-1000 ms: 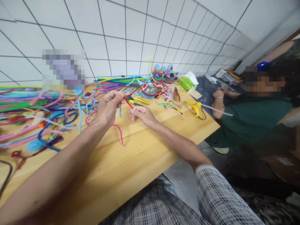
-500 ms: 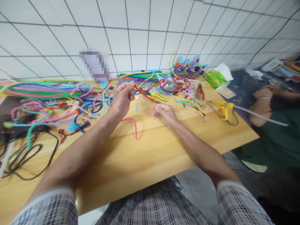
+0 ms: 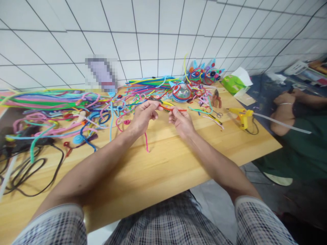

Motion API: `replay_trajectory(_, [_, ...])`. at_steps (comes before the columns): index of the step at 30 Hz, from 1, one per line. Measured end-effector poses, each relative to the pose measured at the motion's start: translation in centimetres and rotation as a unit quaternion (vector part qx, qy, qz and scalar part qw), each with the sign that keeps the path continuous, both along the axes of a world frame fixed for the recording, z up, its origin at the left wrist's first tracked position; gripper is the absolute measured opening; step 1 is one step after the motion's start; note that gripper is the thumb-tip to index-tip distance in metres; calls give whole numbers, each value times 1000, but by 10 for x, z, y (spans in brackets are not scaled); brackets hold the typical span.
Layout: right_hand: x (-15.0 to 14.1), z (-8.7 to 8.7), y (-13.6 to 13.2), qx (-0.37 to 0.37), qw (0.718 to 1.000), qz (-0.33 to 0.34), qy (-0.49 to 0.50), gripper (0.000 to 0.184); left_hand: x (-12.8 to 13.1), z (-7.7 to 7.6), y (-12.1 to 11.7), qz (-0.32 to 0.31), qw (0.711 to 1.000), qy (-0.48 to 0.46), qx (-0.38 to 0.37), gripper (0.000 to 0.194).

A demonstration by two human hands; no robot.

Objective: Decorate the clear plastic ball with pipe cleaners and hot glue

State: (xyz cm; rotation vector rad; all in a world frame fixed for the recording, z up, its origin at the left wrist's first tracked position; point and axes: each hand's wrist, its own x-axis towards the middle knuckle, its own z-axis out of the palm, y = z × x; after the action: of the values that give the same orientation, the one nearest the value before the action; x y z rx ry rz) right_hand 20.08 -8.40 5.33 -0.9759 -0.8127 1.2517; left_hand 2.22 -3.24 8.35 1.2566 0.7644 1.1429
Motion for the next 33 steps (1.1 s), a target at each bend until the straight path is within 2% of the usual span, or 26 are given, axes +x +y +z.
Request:
replay_trajectory(3, [4, 5, 3, 2, 999, -29, 35, 48, 1, -3, -2, -19, 999, 46, 19, 30])
replay_trajectory(6, [9, 7, 6, 6, 997, -55, 45, 47, -1, -6, -2, -47, 989, 132, 53, 28])
replay_trajectory(10, [13, 7, 9, 4, 997, -71, 43, 43, -3, -12, -3, -106, 955, 248, 121, 26])
replay_trajectory(14, [15, 6, 11, -7, 997, -67, 34, 46, -4, -16, -11, -140, 916, 300, 226, 27])
replay_trajectory(17, [16, 6, 11, -13, 998, -57, 26, 52, -3, -17, -15, -145, 895, 312, 284, 24])
replay_trajectory(22, [15, 7, 10, 12, 998, -49, 32, 57, -2, -21, -14, -123, 891, 332, 284, 33])
replay_trajectory(26, [12, 7, 10, 17, 998, -52, 38, 54, -2, -23, -14, -117, 879, 339, 315, 39])
replay_trajectory(33, [10, 9, 11, -27, 995, -93, 35, 40, 0, -19, -27, -110, 862, 287, 403, 35])
